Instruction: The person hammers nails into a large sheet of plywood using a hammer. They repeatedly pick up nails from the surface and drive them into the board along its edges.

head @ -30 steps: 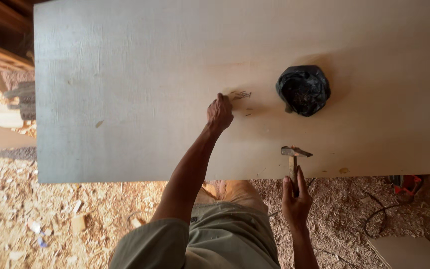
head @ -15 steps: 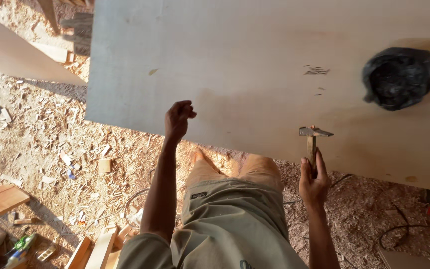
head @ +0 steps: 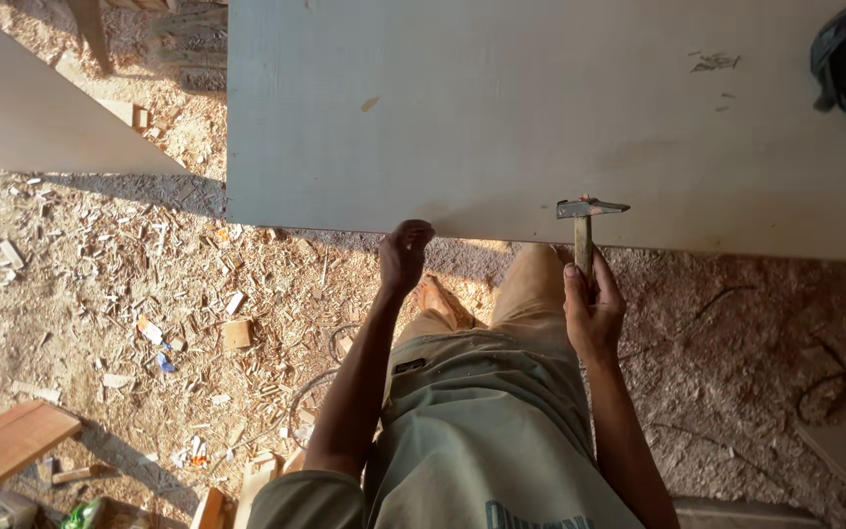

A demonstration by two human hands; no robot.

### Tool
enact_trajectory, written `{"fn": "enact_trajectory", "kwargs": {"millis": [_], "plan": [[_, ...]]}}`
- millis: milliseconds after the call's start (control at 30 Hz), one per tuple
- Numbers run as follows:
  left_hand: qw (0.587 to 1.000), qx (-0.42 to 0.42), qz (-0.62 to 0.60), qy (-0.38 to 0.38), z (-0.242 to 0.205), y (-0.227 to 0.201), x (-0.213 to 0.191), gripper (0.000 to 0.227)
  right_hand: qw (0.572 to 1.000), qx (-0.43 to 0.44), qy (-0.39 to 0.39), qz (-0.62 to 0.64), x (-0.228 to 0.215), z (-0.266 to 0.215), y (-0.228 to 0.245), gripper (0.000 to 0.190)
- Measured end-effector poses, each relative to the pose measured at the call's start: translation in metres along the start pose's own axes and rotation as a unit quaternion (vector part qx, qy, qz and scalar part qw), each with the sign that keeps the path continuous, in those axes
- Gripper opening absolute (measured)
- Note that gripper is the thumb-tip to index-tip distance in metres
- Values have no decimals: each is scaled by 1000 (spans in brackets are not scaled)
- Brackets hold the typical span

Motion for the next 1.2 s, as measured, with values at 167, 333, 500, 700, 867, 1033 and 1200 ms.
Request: {"fn": "enact_trajectory", "kwargs": {"millis": [167, 333, 500, 700, 867, 1033, 1200], "plan": [[994, 97, 51, -32, 3, -13, 1, 12, 982, -93, -36, -158, -3, -49, -5, 46], [986, 161, 33, -30, 1, -30, 1, 10, 972, -52, -74, -217, -17, -82, -19, 46], [980, 192, 33, -27, 3, -22, 19, 12, 968, -50, -83, -230, -18, -89, -28, 46], [971, 221, 84, -41, 6, 0, 45, 14, 959, -89, -61, -263, -10, -82, -30, 43], [965, 241, 87, -54, 0, 0, 44, 13, 952, -197, -46, -230, 4, -78, -19, 41], [958, 268, 64, -74, -6, -9, 34, 12, 928, -246, -43, -276, 21, -66, -28, 49], [965, 249, 67, -51, -1, -13, 32, 8, 927, -226, -14, -299, 43, -51, -49, 49]]}}
Point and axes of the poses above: each hand's wrist, its own z-axis towards the middle knuckle, its own x-axis out of the palm, y = z × x, the point moved 5 cm from there along z, towards the middle knuckle, and after that the axes turned 7 degrees about z, right-handed, at the moved point
